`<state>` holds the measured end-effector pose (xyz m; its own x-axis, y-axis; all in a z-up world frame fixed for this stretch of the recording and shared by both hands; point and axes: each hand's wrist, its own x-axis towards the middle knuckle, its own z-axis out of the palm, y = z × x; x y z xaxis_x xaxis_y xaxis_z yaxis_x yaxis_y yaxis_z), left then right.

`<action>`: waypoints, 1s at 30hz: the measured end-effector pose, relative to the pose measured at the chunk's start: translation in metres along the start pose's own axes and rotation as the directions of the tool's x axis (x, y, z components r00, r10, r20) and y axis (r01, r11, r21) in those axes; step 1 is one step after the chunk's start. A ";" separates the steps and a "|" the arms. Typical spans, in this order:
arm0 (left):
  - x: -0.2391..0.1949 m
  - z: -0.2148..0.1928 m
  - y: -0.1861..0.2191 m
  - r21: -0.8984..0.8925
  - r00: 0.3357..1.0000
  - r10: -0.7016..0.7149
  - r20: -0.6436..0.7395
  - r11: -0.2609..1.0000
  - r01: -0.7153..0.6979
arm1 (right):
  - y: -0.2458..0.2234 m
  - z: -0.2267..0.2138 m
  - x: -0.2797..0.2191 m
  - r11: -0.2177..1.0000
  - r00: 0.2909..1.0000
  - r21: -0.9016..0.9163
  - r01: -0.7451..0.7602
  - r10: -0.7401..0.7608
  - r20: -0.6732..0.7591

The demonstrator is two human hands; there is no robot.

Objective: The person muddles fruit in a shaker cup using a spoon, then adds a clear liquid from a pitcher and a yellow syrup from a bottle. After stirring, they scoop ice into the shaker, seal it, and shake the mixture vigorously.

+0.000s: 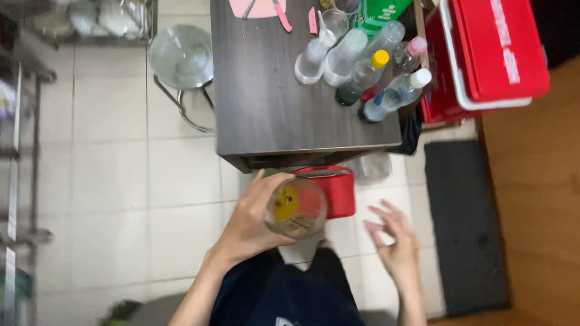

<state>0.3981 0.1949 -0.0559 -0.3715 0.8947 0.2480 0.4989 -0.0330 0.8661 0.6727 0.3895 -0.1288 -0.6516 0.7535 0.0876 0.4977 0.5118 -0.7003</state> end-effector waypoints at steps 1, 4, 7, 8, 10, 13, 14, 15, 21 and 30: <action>-0.005 0.022 0.000 0.027 0.996 -0.032 -0.084 0.999 0.034 | 0.020 -0.005 0.005 0.995 0.994 0.097 -0.006 -0.005 0.113; -0.019 0.088 0.005 -0.009 0.948 -0.210 -0.238 0.977 0.214 | 0.073 -0.020 0.025 0.993 0.924 0.115 0.012 -0.055 0.379; -0.041 0.152 0.003 -0.147 0.852 -0.422 -0.310 0.907 0.395 | 0.115 -0.032 0.033 0.994 0.798 -0.027 0.102 -0.066 0.599; -0.046 0.171 -0.003 -0.205 0.815 -0.475 -0.333 0.880 0.429 | 0.127 -0.033 0.038 0.982 0.743 -0.090 0.164 -0.063 0.666; -0.065 0.219 -0.023 -0.243 0.734 -0.578 -0.357 0.816 0.525 | 0.154 -0.032 0.037 0.987 0.724 -0.080 0.141 -0.048 0.688; -0.084 0.264 -0.049 -0.294 0.623 -0.691 -0.366 0.721 0.628 | 0.210 0.006 0.027 0.990 0.725 0.010 0.138 -0.108 0.680; -0.090 0.276 -0.059 -0.321 0.596 -0.717 -0.361 0.696 0.642 | 0.233 0.025 0.022 0.982 0.736 0.078 0.171 -0.179 0.653; -0.092 0.284 -0.069 -0.320 0.590 -0.721 -0.362 0.691 0.648 | 0.252 0.047 0.021 0.983 0.731 0.082 0.167 -0.180 0.658; -0.129 0.341 -0.160 -0.266 0.450 -0.729 -0.516 0.636 0.724 | 0.418 0.229 -0.004 0.919 0.684 0.150 0.364 -0.374 0.626; -0.199 0.404 -0.329 -0.363 0.333 -0.732 -0.594 0.613 0.701 | 0.516 0.387 -0.007 0.710 0.511 -0.289 0.642 -0.115 0.852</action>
<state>0.6243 0.2072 -0.5654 -0.9541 0.0578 -0.2940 -0.2389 0.4456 0.8628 0.7123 0.4881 -0.7650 -0.8776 -0.0257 -0.4787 0.1004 0.9665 -0.2360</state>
